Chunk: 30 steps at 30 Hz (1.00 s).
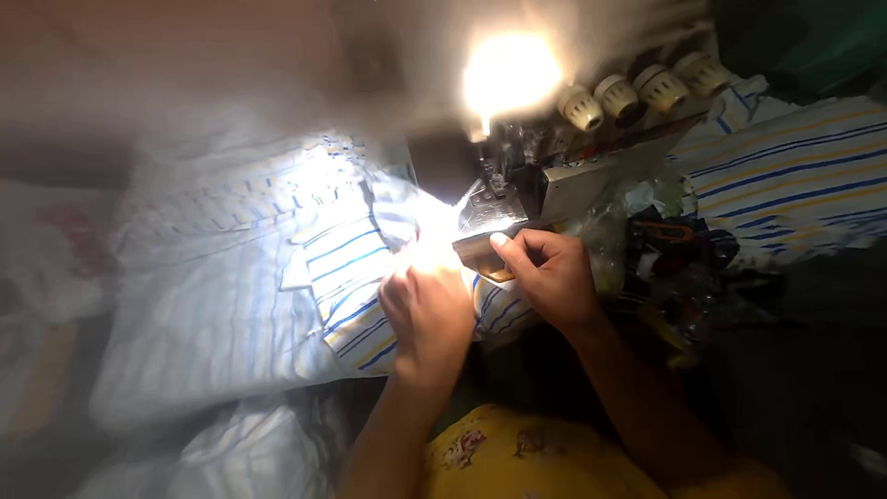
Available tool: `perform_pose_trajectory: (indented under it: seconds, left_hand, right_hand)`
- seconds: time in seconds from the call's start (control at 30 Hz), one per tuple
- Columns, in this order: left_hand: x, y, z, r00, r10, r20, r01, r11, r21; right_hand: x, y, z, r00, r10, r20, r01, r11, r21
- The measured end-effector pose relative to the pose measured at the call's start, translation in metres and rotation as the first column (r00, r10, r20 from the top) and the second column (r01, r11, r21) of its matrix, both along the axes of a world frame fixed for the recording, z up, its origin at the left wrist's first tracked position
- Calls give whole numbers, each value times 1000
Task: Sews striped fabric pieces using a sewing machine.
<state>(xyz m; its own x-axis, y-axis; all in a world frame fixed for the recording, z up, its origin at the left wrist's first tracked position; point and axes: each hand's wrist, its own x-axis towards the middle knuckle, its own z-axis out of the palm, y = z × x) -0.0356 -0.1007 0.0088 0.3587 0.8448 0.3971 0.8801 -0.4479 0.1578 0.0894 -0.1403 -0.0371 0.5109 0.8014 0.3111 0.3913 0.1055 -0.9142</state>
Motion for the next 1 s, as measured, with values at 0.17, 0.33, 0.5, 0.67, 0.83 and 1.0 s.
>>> perform_pose_trajectory:
  seconds: [0.17,0.33,0.5,0.67,0.83,1.0]
  left_hand:
    - [6,-57,-43,952,-301,53,293,948,123]
    - [-28,-89,-83,742,-559,371,658,712,-244]
    - [-116,-83,-141,901,264,344,206,437,-876]
    - [-131,-70,-159,405,669,624,441,455,-774]
    - [-151,-98,-80,394,-82,916,886,300,-354]
    - [-272,-178,-74,287,-323,902,660,749,59]
  right_hand:
    - [6,-11,-18,998,35,60,-33,999,-41]
    - [39,-16,-12,899,-215,381,270,958,-96]
    - [42,-20,2,864,-189,467,281,950,-135]
    - [-2,-20,17,852,-41,522,67,997,-31]
    - [-84,-9,31,639,633,438,-745,652,145]
    - [-101,17,19,66,949,308,-937,165,-307]
